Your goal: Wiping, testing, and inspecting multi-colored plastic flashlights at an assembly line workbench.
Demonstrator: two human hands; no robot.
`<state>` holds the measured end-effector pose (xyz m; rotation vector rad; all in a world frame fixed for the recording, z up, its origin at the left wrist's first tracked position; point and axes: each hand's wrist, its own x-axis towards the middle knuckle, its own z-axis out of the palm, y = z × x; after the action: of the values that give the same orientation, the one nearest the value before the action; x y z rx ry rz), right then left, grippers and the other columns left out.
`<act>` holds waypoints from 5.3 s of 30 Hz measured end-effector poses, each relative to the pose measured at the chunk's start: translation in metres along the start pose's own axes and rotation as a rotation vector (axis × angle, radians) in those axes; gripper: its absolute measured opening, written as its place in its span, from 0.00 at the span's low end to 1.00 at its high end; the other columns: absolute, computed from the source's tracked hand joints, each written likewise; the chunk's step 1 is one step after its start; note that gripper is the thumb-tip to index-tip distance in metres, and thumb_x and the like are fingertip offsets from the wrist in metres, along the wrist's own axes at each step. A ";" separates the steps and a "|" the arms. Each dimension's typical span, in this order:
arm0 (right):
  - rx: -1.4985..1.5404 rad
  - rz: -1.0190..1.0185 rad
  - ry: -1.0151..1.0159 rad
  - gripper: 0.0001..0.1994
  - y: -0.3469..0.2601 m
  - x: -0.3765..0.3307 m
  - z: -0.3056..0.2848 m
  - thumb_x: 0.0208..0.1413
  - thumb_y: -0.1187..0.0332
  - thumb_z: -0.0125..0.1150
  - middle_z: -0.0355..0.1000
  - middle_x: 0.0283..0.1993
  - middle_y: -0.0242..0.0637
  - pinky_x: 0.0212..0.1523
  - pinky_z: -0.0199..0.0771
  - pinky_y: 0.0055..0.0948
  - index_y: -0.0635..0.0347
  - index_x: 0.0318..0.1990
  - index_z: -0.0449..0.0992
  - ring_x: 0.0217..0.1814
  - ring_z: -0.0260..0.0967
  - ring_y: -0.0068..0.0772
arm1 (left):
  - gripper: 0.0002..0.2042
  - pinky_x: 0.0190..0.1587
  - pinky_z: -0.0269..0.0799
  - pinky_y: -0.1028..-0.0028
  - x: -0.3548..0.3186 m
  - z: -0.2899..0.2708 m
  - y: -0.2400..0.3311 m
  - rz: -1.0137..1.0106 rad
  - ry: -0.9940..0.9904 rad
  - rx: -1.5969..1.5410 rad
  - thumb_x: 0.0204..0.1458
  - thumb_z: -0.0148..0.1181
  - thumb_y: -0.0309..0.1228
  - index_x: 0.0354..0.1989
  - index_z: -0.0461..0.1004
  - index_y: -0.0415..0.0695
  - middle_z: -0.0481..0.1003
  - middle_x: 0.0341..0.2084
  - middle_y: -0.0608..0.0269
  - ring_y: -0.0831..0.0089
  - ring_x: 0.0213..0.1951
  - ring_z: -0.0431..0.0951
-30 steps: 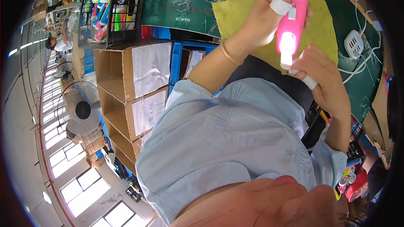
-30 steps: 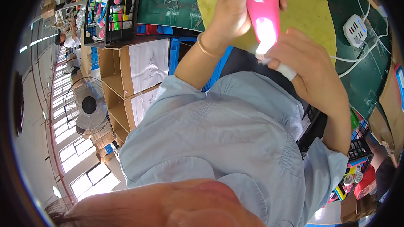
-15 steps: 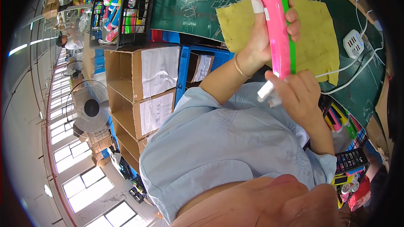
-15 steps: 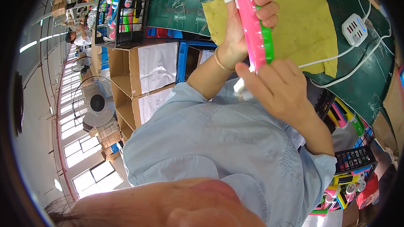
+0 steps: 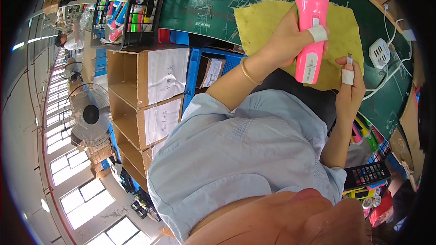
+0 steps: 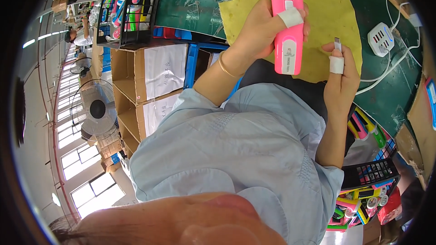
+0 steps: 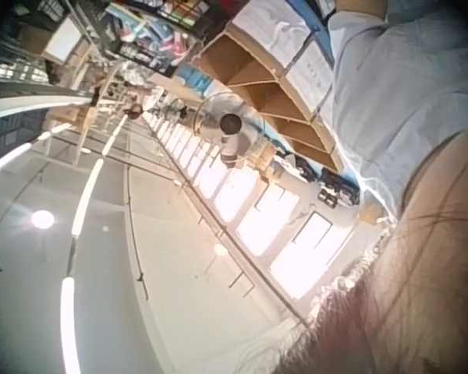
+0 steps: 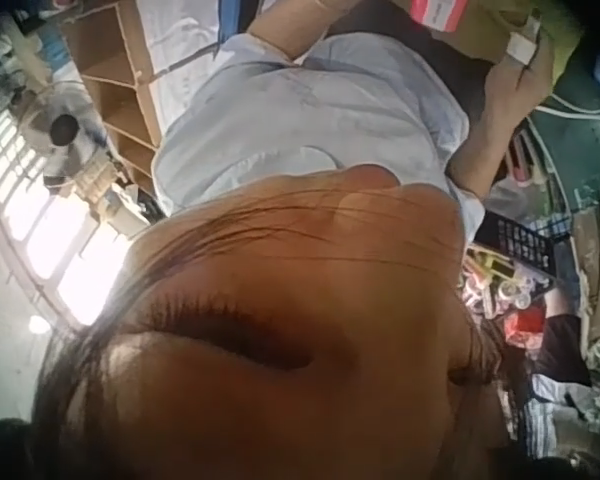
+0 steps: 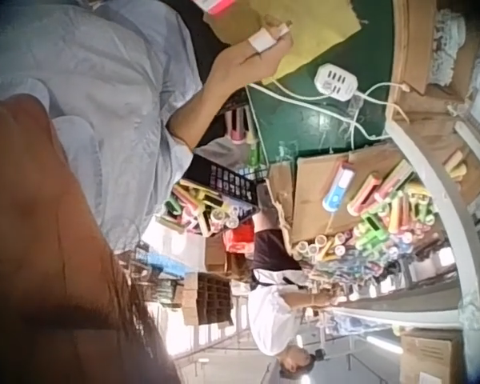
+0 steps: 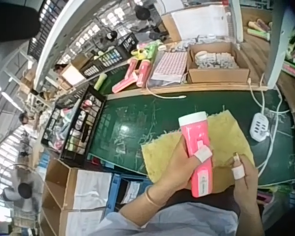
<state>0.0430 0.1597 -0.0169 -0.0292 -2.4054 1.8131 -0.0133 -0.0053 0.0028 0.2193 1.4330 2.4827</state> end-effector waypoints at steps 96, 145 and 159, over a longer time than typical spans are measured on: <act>0.230 0.047 -0.147 0.17 -0.023 0.021 -0.006 0.58 0.65 0.45 0.70 0.38 0.45 0.34 0.70 0.26 0.71 0.48 0.67 0.38 0.71 0.35 | 0.23 0.28 0.70 0.71 0.096 -0.122 0.092 0.368 0.304 1.064 0.32 0.65 0.33 0.36 0.66 0.33 0.70 0.25 0.54 0.63 0.23 0.73; 0.208 0.042 -0.062 0.10 0.019 0.012 -0.023 0.53 0.73 0.52 0.71 0.39 0.34 0.29 0.55 0.12 0.66 0.42 0.72 0.28 0.56 0.13 | 0.41 0.35 0.71 0.59 0.071 -0.028 0.015 0.232 0.437 1.204 0.37 0.64 0.28 0.56 0.41 0.36 0.58 0.44 0.38 0.46 0.36 0.71; -0.784 -0.790 -0.270 0.10 -0.038 0.055 0.002 0.37 0.80 0.54 0.65 0.31 0.42 0.35 0.64 0.35 0.65 0.32 0.68 0.34 0.63 0.44 | 0.15 0.32 0.74 0.70 0.029 -0.002 0.007 -0.089 0.119 0.307 0.55 0.48 0.36 0.42 0.63 0.36 0.72 0.31 0.54 0.67 0.30 0.74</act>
<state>-0.0097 0.1529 0.0237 0.9705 -2.5650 0.5288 -0.0430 -0.0016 0.0082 0.0650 1.8288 2.2297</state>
